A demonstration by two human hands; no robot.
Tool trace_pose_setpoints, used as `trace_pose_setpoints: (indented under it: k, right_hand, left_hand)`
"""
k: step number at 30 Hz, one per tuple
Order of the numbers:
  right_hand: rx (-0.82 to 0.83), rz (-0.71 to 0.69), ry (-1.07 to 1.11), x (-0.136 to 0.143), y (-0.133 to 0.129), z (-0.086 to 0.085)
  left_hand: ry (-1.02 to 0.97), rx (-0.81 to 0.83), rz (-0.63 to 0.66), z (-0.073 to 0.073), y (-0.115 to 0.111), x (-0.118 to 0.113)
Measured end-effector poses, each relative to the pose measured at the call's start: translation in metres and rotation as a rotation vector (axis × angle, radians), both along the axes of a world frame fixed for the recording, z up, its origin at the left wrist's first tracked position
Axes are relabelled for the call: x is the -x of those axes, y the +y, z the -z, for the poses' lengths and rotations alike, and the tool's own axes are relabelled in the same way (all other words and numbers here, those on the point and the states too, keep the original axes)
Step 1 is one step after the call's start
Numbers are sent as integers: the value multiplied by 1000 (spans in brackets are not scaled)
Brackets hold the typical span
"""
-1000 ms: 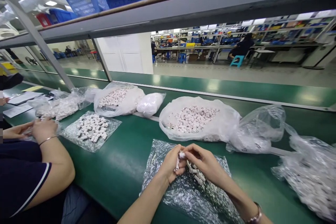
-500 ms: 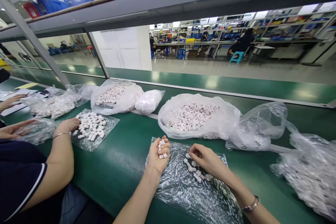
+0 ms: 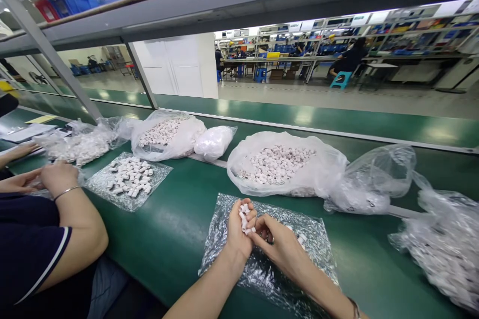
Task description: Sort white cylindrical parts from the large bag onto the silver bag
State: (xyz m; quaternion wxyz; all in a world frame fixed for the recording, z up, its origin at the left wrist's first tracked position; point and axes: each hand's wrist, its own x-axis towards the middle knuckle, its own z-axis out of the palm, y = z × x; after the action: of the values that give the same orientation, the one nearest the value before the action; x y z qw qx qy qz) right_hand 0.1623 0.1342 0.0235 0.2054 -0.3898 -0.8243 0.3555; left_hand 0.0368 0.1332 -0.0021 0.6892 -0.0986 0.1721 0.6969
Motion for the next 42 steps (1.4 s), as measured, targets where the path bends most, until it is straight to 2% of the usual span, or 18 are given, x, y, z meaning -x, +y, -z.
trace_pose_setpoints:
  k: [2,6,9,13,16,20,26,29,32,35,38,42]
  right_hand:
    - [28,-1,34,0,2,1]
    - [52,-43,82,-8,16,-9]
    - [-35,-61,-9,-18,31,-10]
    - [-213,-120,-151,-27,41,0]
    - [-280,-79,-142,-28,41,2]
    - [-330,0,-24,-25,36,-6]
    - [-482,-30,-74,-24,35,-2]
    - [-466,-58,-101,-26,37,-2]
    - [-311,2,-17,-27,40,-3]
    - [-215,61,28,-27,44,2]
    - [-286,15,-43,-26,49,15]
    - [-400,-24,-159,-28,53,22]
  left_hand:
    - [3,31,-32,-1,1,-1]
    - [-30,87,-73,-6,4,11]
    - [-45,117,-135,-9,5,22]
    - [-39,125,-149,-10,4,23]
    - [-29,99,-91,-10,3,16]
    - [-22,39,8,-7,0,7]
    - [34,-55,171,0,-3,-5]
    - [51,-56,196,-1,-3,-6]
    - [63,22,133,-6,-1,1]
    - [23,98,-18,-11,0,15]
    - [-17,107,-121,-16,1,25]
    - [-28,77,-90,-16,0,24]
